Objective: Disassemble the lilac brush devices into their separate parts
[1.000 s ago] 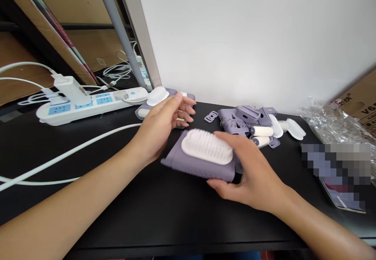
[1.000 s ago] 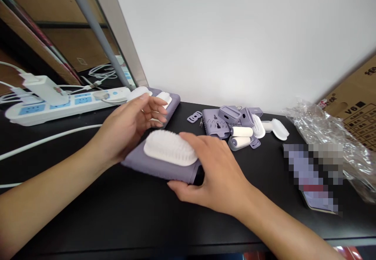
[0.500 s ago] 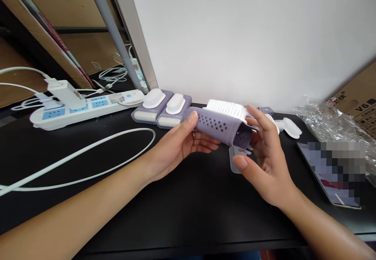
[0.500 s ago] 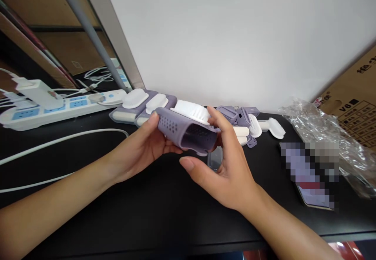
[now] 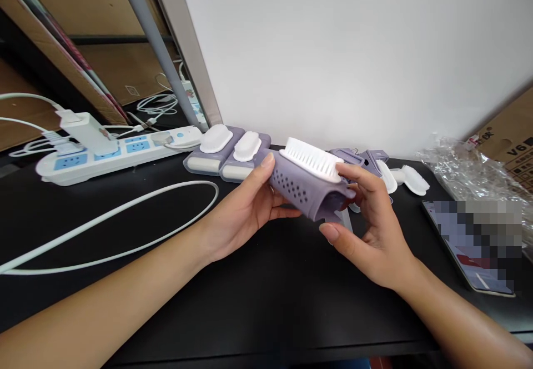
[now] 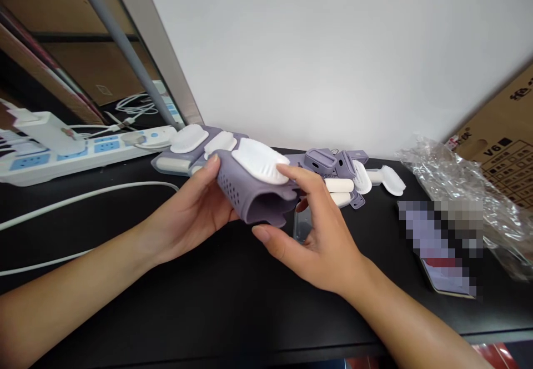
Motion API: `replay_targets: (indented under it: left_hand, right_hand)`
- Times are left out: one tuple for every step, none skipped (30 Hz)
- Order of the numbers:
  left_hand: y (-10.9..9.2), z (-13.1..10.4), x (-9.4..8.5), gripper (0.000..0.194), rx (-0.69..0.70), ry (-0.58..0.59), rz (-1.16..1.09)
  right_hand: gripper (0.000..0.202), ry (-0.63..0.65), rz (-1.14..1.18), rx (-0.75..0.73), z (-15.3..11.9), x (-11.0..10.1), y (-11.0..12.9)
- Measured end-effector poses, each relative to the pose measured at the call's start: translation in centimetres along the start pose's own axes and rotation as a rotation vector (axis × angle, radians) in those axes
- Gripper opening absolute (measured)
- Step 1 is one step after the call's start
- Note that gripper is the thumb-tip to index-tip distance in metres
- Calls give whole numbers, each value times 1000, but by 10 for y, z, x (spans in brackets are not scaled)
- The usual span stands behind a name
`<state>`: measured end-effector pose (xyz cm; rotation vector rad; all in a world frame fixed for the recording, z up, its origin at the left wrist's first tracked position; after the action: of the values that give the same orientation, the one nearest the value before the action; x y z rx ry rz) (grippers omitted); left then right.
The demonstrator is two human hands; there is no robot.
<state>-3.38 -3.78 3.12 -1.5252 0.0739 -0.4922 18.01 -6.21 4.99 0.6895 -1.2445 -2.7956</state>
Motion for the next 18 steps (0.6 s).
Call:
replay_targets:
  left_hand:
    - [-1, -1, 0, 57, 49, -38, 13]
    - [-3, -3, -1, 54, 107, -88, 44]
    - [-5, -5, -2, 51, 175, -146, 100]
    - [-7, -7, -3, 50, 249, -201, 183]
    - [-10, -11, -3, 48, 329, -248, 296]
    - [-13, -15, -3, 48, 417, -281, 433]
    - [-16, -19, -1, 47, 507, -295, 580]
    - [-18, -23, 2, 45, 598, -299, 719]
    - [-20, -27, 5, 42, 690, -296, 838]
    - [-21, -31, 9, 40, 778, -285, 935]
    - [-21, -34, 12, 40, 857, -273, 1009]
    - [-20, -37, 15, 42, 916, -259, 1066]
    - [-18, -38, 18, 44, 951, -249, 1115]
    - [-17, -39, 19, 48, 968, -245, 1154]
    - [-15, -40, 20, 53, 980, -253, 1177]
    - [-13, -41, 21, 60, 1004, -272, 1182]
    - [-11, -42, 22, 70, 1034, -297, 1175]
    - [-9, -43, 23, 83, 1063, -326, 1161]
  right_hand:
    - [61, -9, 31, 3, 1, 0, -2]
    - [53, -22, 69, 20, 1, -1, -4]
    - [45, -39, 109, 49, 2, -1, -6]
    - [40, -60, 144, 86, 3, -2, -8]
    - [40, -79, 167, 129, 3, -2, -10]
    - [45, -91, 175, 169, 3, -1, -12]
    - [54, -88, 171, 206, 3, 0, -13]
    - [63, -74, 160, 234, 2, 1, -13]
    - [73, -55, 145, 256, 2, 2, -12]
    - [82, -32, 133, 278, 1, 4, -11]
    - [89, -7, 129, 299, 0, 6, -10]
    - [95, 13, 134, 315, -1, 8, -8]
    - [100, 27, 147, 328, -1, 9, -6]
    - [104, 35, 165, 335, -2, 11, -4]
    - [107, 41, 183, 338, -2, 12, -3]
    - [108, 41, 199, 338, -2, 13, -1]
    - [107, 39, 213, 337, -2, 14, 0]
    - [105, 37, 227, 337, -2, 16, 1]
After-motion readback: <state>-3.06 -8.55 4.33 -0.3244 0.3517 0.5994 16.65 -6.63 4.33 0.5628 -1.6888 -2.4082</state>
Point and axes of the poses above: each hand's wrist, its own z-axis towards the middle knuckle, its own x-axis out of the palm, y = z × x, the point moved 3 cm from there along z, towards the middle knuckle, and after that the axes turned 7 degrees about z, right-handed, at the moved point
